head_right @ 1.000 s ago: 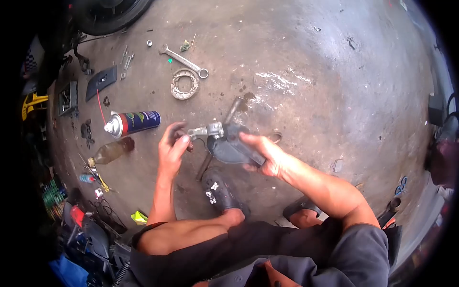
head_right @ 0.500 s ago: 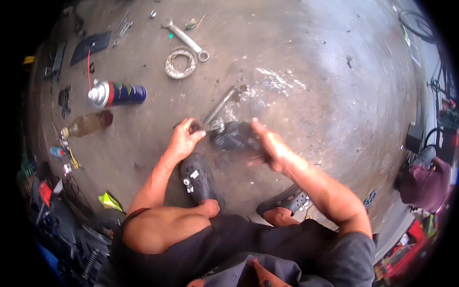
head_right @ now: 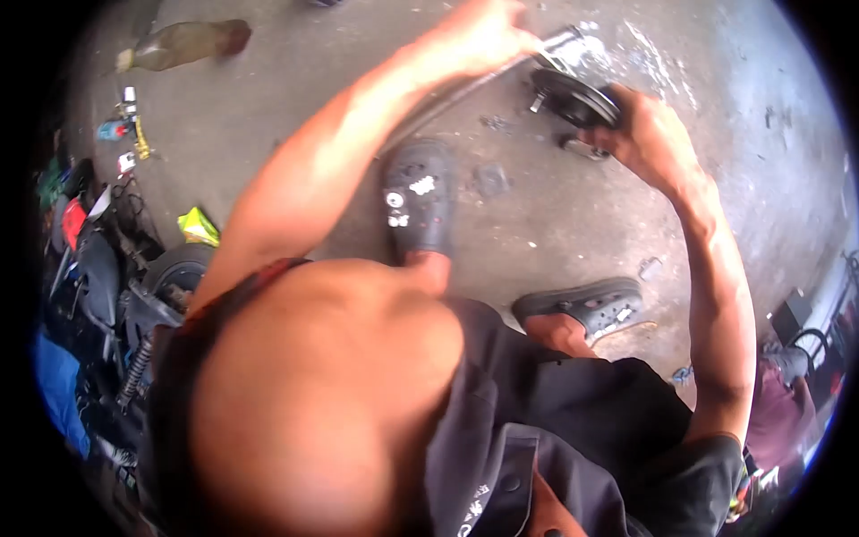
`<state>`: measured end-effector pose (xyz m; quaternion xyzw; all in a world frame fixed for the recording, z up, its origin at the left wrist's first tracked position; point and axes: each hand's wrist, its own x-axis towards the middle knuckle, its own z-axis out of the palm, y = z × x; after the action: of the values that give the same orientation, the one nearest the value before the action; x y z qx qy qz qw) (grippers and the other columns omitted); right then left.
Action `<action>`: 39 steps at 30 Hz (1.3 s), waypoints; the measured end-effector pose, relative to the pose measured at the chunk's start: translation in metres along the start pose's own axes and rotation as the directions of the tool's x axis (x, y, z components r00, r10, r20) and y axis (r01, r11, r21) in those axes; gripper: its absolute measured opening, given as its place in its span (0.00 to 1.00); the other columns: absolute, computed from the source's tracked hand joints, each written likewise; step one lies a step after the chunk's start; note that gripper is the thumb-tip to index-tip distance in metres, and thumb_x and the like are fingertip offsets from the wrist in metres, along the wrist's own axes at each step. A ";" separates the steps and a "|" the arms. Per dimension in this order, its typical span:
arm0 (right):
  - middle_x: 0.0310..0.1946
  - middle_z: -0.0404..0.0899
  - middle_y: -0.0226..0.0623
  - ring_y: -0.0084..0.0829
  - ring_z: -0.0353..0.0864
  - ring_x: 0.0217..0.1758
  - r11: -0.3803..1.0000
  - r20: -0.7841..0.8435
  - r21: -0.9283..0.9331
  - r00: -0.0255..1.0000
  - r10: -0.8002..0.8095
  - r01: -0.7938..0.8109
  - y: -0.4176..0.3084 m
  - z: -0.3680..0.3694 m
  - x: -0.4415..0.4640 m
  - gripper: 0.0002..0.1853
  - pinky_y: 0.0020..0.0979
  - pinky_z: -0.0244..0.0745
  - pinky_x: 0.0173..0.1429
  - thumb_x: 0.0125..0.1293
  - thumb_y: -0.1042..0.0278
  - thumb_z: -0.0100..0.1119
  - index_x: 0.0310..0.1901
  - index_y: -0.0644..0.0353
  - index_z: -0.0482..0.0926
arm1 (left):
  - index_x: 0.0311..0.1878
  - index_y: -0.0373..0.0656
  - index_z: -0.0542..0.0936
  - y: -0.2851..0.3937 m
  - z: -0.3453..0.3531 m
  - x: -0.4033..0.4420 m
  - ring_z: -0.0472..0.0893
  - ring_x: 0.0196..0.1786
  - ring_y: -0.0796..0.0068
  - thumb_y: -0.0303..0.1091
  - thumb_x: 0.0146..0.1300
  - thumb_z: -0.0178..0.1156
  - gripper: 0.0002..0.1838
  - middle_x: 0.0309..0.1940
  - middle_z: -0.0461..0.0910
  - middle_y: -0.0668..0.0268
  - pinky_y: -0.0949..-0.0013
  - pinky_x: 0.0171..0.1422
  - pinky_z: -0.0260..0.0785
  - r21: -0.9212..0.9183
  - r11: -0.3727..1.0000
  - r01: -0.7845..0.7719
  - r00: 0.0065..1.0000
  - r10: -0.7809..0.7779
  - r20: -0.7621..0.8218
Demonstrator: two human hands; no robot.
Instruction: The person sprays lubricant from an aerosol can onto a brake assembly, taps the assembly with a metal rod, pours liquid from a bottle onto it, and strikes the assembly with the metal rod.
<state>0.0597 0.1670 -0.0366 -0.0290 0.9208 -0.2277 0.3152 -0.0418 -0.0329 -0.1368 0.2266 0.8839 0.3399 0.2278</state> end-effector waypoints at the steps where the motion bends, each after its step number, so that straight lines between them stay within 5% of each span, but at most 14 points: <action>1: 0.36 0.85 0.49 0.48 0.85 0.42 0.998 -0.023 0.023 0.998 -0.050 0.050 0.000 0.000 0.002 0.18 0.44 0.76 0.48 0.59 0.61 0.71 0.47 0.60 0.81 | 0.47 0.33 0.84 -0.007 -0.001 -0.009 0.86 0.45 0.49 0.43 0.58 0.67 0.21 0.41 0.85 0.46 0.55 0.52 0.77 -0.021 1.000 0.019 1.000 -0.020 -0.013; 3: 0.38 0.85 0.50 0.48 0.86 0.45 0.993 -0.118 -0.100 0.990 -0.079 0.067 -0.008 0.005 -0.003 0.22 0.44 0.77 0.52 0.59 0.58 0.72 0.51 0.60 0.81 | 0.39 0.34 0.84 0.032 -0.051 -0.045 0.86 0.39 0.53 0.42 0.53 0.66 0.19 0.36 0.85 0.44 0.55 0.45 0.76 -0.184 0.968 0.171 0.985 -0.167 0.035; 6: 0.38 0.86 0.49 0.47 0.87 0.45 0.967 -0.258 -0.216 0.948 -0.187 0.132 0.002 0.027 -0.005 0.22 0.44 0.79 0.50 0.59 0.59 0.72 0.52 0.60 0.81 | 0.40 0.35 0.85 0.002 -0.024 -0.043 0.86 0.41 0.58 0.43 0.55 0.67 0.19 0.37 0.86 0.47 0.57 0.46 0.75 -0.204 0.974 0.096 0.994 -0.105 -0.035; 8: 0.37 0.86 0.49 0.48 0.87 0.43 0.994 -0.085 -0.089 0.994 -0.070 0.062 0.008 0.012 0.004 0.21 0.44 0.79 0.50 0.59 0.59 0.72 0.51 0.61 0.82 | 0.47 0.37 0.84 0.007 -0.029 -0.053 0.85 0.43 0.59 0.45 0.58 0.66 0.21 0.42 0.87 0.52 0.59 0.48 0.76 -0.287 0.947 0.146 0.986 -0.163 -0.036; 10: 0.34 0.86 0.50 0.48 0.87 0.41 0.993 0.056 0.066 0.994 0.097 -0.100 -0.002 0.006 0.002 0.20 0.44 0.80 0.50 0.59 0.56 0.71 0.46 0.62 0.84 | 0.54 0.33 0.80 0.001 -0.033 -0.080 0.84 0.51 0.48 0.45 0.59 0.70 0.27 0.47 0.83 0.43 0.55 0.57 0.76 -0.410 0.908 -0.084 0.971 -0.018 -0.239; 13: 0.33 0.85 0.55 0.48 0.87 0.39 0.969 0.026 0.117 0.976 0.214 -0.216 -0.001 0.011 0.003 0.22 0.43 0.80 0.48 0.58 0.52 0.71 0.39 0.68 0.85 | 0.58 0.37 0.78 -0.018 -0.036 -0.144 0.79 0.60 0.48 0.43 0.57 0.73 0.29 0.53 0.81 0.47 0.54 0.63 0.72 0.123 0.979 0.163 0.972 -0.138 -0.191; 14: 0.32 0.84 0.57 0.49 0.87 0.38 0.957 0.015 0.237 0.985 0.170 -0.169 0.007 0.021 0.006 0.23 0.43 0.80 0.48 0.57 0.51 0.72 0.37 0.69 0.85 | 0.58 0.36 0.76 -0.028 -0.032 -0.169 0.80 0.49 0.45 0.42 0.56 0.72 0.30 0.50 0.79 0.49 0.52 0.53 0.75 0.281 0.954 0.107 0.980 -0.054 -0.190; 20: 0.29 0.87 0.41 0.33 0.86 0.36 0.869 -0.077 0.450 0.961 0.265 -0.204 0.009 -0.007 0.013 0.19 0.37 0.78 0.45 0.57 0.53 0.72 0.39 0.63 0.87 | 0.47 0.37 0.77 -0.031 -0.019 -0.199 0.79 0.50 0.42 0.35 0.60 0.68 0.16 0.45 0.78 0.46 0.49 0.53 0.73 0.292 0.880 0.375 0.926 -0.369 -0.078; 22: 0.30 0.87 0.39 0.33 0.86 0.37 0.875 -0.131 0.447 0.954 0.271 -0.187 0.016 -0.014 0.014 0.18 0.36 0.78 0.47 0.57 0.54 0.72 0.40 0.60 0.88 | 0.47 0.37 0.78 -0.035 -0.015 -0.192 0.80 0.48 0.42 0.36 0.59 0.69 0.17 0.43 0.79 0.49 0.48 0.52 0.73 0.397 0.889 0.227 0.974 -0.199 -0.112; 26: 0.34 0.88 0.39 0.33 0.87 0.39 0.879 -0.154 0.456 0.961 0.232 -0.139 0.019 -0.026 0.033 0.17 0.34 0.78 0.50 0.59 0.56 0.71 0.46 0.57 0.87 | 0.39 0.36 0.78 -0.034 -0.022 -0.170 0.82 0.44 0.41 0.40 0.53 0.65 0.17 0.39 0.82 0.47 0.45 0.49 0.73 0.417 0.872 0.256 0.956 -0.291 0.021; 30: 0.35 0.87 0.39 0.34 0.87 0.41 0.899 -0.057 0.373 0.961 0.271 -0.231 0.012 -0.046 0.028 0.19 0.35 0.79 0.50 0.62 0.53 0.70 0.51 0.55 0.85 | 0.42 0.30 0.75 -0.042 -0.039 -0.180 0.83 0.37 0.45 0.39 0.54 0.64 0.20 0.33 0.82 0.46 0.47 0.44 0.74 0.215 0.852 0.478 0.878 -0.461 -0.127; 32: 0.38 0.86 0.38 0.37 0.87 0.42 0.953 -0.152 0.271 0.972 0.179 -0.133 0.017 -0.043 0.032 0.20 0.38 0.80 0.51 0.64 0.51 0.68 0.50 0.56 0.84 | 0.42 0.31 0.73 -0.048 -0.044 -0.202 0.81 0.32 0.59 0.37 0.56 0.65 0.19 0.28 0.80 0.52 0.55 0.39 0.73 -0.213 0.864 0.456 0.857 -0.491 -0.159; 34: 0.41 0.84 0.39 0.43 0.86 0.45 0.987 -0.317 0.161 0.946 0.064 -0.013 0.026 -0.036 0.040 0.19 0.41 0.80 0.52 0.65 0.50 0.65 0.49 0.55 0.84 | 0.43 0.33 0.73 -0.063 -0.039 -0.216 0.76 0.30 0.69 0.35 0.60 0.65 0.16 0.26 0.77 0.61 0.63 0.35 0.70 -0.319 0.821 0.474 0.819 -0.544 -0.182; 39: 0.42 0.84 0.40 0.44 0.85 0.46 0.995 -0.389 0.090 0.921 0.002 0.036 0.030 -0.036 0.052 0.17 0.41 0.80 0.49 0.64 0.54 0.65 0.49 0.54 0.85 | 0.44 0.38 0.74 0.044 -0.086 -0.166 0.72 0.26 0.82 0.33 0.70 0.61 0.09 0.25 0.74 0.71 0.74 0.29 0.64 -0.579 0.801 0.149 0.861 -0.393 -0.323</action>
<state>-0.0010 0.1977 -0.0536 0.0239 0.9528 -0.2756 0.1253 0.0527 -0.1392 -0.0072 -0.0584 0.8046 0.5765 0.1297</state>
